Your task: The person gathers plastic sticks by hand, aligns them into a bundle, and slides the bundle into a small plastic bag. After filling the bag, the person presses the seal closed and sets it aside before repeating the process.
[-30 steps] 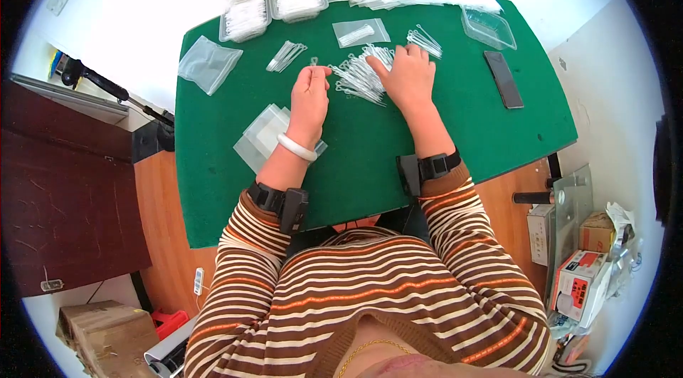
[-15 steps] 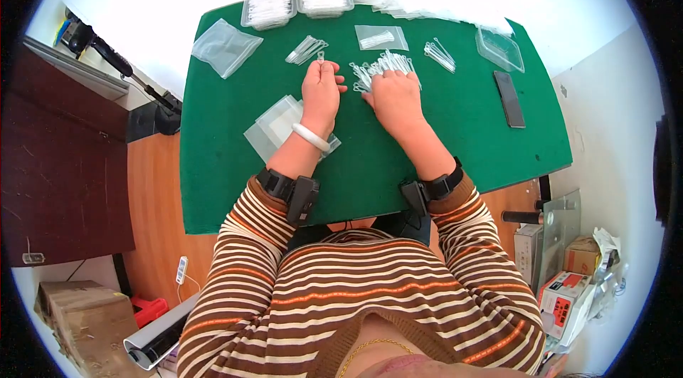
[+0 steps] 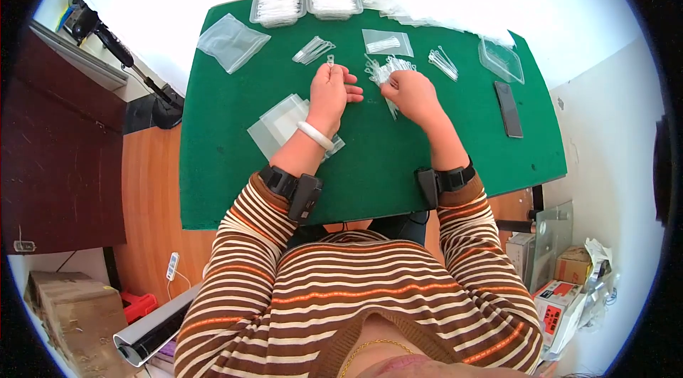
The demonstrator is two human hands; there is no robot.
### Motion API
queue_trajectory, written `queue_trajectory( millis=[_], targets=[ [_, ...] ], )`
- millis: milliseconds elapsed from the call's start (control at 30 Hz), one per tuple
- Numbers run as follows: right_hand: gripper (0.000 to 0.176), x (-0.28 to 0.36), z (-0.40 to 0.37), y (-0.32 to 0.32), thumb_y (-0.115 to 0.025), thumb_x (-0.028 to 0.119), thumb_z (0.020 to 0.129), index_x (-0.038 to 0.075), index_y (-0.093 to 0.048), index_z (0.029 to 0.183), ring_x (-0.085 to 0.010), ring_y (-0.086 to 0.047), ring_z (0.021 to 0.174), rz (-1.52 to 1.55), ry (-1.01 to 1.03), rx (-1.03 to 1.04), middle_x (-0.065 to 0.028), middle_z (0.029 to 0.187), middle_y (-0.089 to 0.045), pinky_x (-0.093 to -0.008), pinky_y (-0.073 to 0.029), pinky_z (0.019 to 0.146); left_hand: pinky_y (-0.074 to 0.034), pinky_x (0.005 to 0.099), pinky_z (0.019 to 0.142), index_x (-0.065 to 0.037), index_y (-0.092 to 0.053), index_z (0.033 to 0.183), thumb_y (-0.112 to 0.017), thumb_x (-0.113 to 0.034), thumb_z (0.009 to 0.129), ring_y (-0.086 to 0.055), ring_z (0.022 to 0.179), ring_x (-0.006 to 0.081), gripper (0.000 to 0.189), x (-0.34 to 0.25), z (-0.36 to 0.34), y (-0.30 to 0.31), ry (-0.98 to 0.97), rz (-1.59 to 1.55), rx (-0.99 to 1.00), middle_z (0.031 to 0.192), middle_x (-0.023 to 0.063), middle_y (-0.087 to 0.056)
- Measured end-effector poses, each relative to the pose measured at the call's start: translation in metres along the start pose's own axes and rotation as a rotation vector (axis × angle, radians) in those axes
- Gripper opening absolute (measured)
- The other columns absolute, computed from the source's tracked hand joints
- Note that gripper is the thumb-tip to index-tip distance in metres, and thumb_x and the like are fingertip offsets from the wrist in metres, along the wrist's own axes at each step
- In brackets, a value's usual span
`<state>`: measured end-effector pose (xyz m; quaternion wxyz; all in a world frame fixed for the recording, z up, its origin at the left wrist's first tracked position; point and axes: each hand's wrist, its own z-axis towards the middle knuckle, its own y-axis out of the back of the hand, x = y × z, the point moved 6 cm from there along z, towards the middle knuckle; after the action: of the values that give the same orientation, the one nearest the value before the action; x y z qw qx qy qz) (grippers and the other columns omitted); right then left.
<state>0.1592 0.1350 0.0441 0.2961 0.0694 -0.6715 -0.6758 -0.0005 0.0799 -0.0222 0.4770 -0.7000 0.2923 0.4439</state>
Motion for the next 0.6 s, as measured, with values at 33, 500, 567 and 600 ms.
queue_trajectory(
  millis=[33,500,567,600],
  targets=[
    [0.027,-0.001,0.0,0.003,-0.064,0.03,0.082,0.005,-0.071,0.078,-0.037,-0.067,0.077,0.103,-0.029,0.006,-0.0187,0.079,-0.069,-0.0467,-0.053,0.069,-0.056,0.0356,0.069,-0.003,-0.052,0.101,-0.042,-0.025,0.104,-0.064,0.078,0.0215,0.024,0.003,0.0,-0.003,0.041,-0.029,0.032,0.095,0.0105,-0.061],
    [0.027,0.054,-0.009,0.008,-0.065,0.031,0.086,0.005,-0.072,0.087,-0.0309,-0.065,0.071,0.198,0.17,-0.061,-0.0151,0.078,-0.069,-0.0406,-0.051,0.065,-0.055,0.0348,0.068,-0.003,-0.051,0.107,-0.043,-0.026,0.104,-0.064,0.081,0.0192,0.025,0.011,-0.007,-0.02,0.229,-0.271,0.292,0.091,0.0083,-0.064],
    [0.026,0.045,-0.004,0.023,-0.065,0.028,0.089,0.004,-0.073,0.092,-0.0202,-0.063,0.065,0.403,0.184,-0.111,-0.0118,0.074,-0.068,-0.0329,-0.048,0.062,-0.054,0.0324,0.068,-0.004,-0.052,0.107,-0.047,-0.025,0.103,-0.063,0.079,0.0177,0.022,-0.001,-0.01,-0.019,0.144,-0.214,0.235,0.09,0.007,-0.063],
    [0.026,0.04,-0.001,0.023,-0.065,0.028,0.089,0.004,-0.073,0.092,-0.0202,-0.063,0.065,0.405,0.183,-0.11,-0.0118,0.074,-0.068,-0.0329,-0.048,0.062,-0.053,0.03,0.068,-0.004,-0.052,0.106,-0.05,-0.023,0.102,-0.062,0.077,0.0163,0.02,-0.009,-0.012,-0.017,0.059,-0.153,0.18,0.089,0.0057,-0.063]
  ],
)
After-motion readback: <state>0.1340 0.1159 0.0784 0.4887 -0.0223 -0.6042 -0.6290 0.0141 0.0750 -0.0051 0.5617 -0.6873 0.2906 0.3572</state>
